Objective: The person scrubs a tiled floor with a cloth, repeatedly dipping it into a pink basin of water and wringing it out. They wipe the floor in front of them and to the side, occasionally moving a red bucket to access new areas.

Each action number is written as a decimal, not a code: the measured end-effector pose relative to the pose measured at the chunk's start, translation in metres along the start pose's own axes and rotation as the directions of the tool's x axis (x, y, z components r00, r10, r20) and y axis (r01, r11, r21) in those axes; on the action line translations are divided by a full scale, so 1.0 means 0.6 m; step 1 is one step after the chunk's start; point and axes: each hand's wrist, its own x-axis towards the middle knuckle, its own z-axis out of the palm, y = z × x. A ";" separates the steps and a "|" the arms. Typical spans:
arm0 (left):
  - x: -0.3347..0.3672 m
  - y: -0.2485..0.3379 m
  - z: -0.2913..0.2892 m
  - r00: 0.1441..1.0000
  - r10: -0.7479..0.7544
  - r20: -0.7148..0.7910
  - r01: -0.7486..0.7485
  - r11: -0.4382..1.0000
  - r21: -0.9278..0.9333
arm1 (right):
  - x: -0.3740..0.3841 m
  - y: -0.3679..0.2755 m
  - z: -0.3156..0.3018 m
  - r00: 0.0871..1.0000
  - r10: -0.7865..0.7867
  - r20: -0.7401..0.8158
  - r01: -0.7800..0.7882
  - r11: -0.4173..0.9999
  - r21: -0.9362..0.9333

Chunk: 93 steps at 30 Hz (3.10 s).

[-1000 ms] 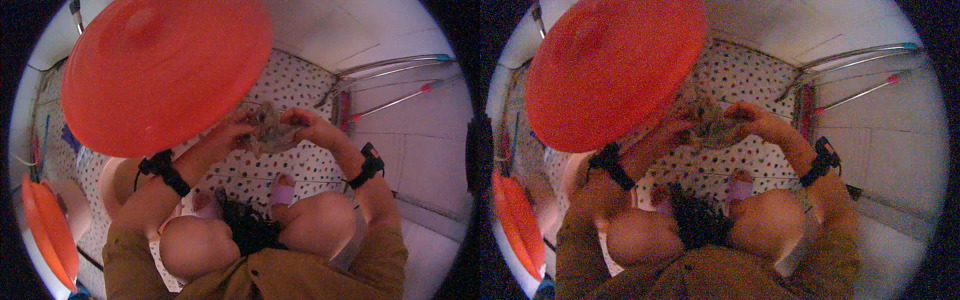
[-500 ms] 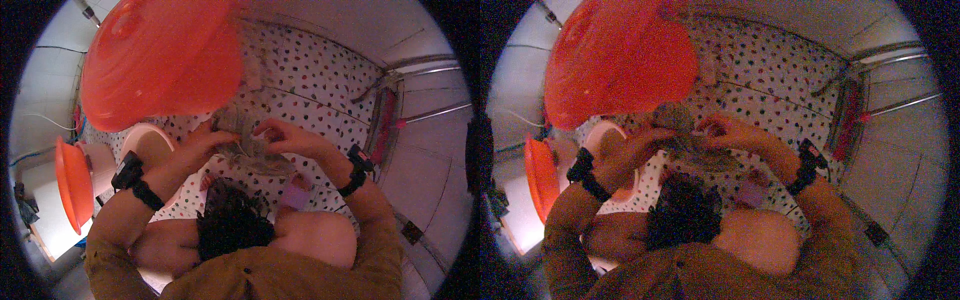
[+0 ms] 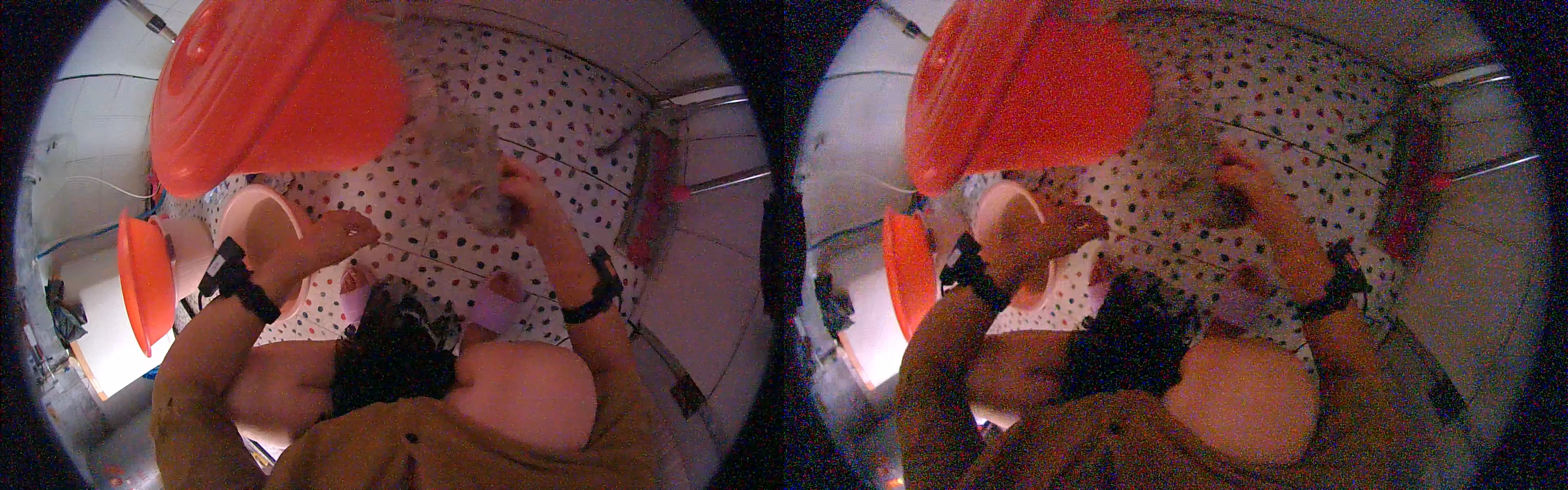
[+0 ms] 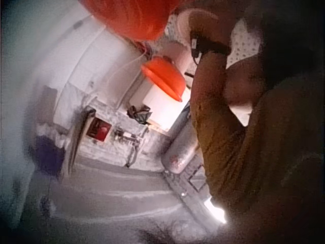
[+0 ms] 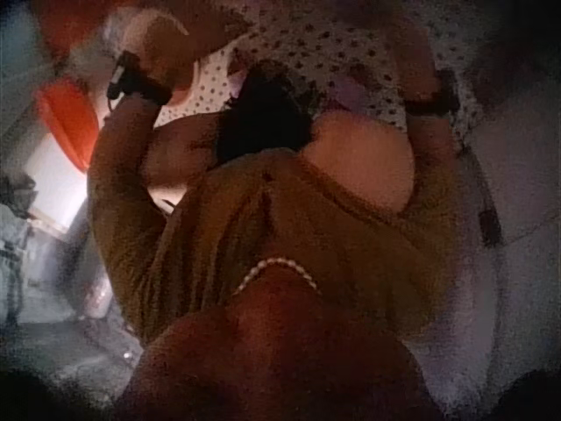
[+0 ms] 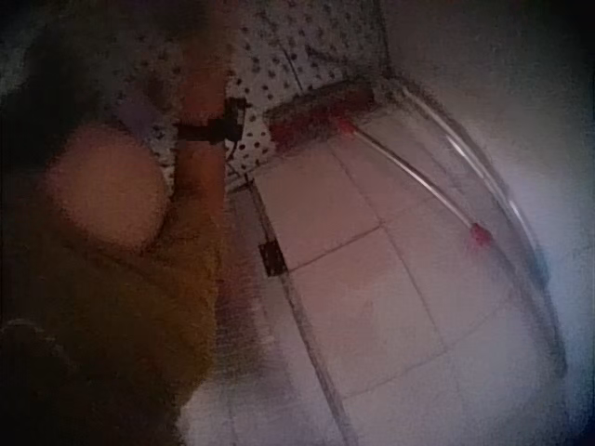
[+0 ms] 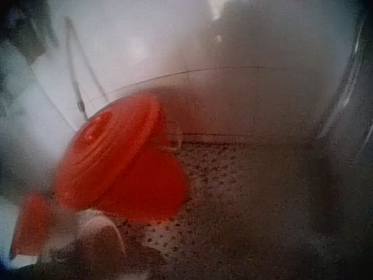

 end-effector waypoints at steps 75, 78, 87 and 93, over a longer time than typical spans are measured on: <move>-0.163 0.007 -0.138 0.971 0.190 -0.145 -0.173 0.977 0.122 | -0.047 0.086 -0.134 0.719 -0.364 -0.593 -0.055 0.820 -0.570; -0.149 0.044 -0.153 0.993 0.023 -0.119 -0.008 0.993 0.119 | -0.052 0.098 -0.109 0.739 -0.428 -0.521 0.073 0.819 -0.569; -0.223 0.261 -0.225 0.977 0.153 0.148 -0.213 0.706 0.675 | -0.120 0.067 -0.099 0.750 -0.264 -0.607 0.003 0.918 -0.396; -0.064 0.295 -0.222 0.920 0.385 -0.066 -0.365 0.908 0.207 | -0.072 -0.028 -0.091 0.740 -0.280 -0.612 -0.014 0.903 -0.430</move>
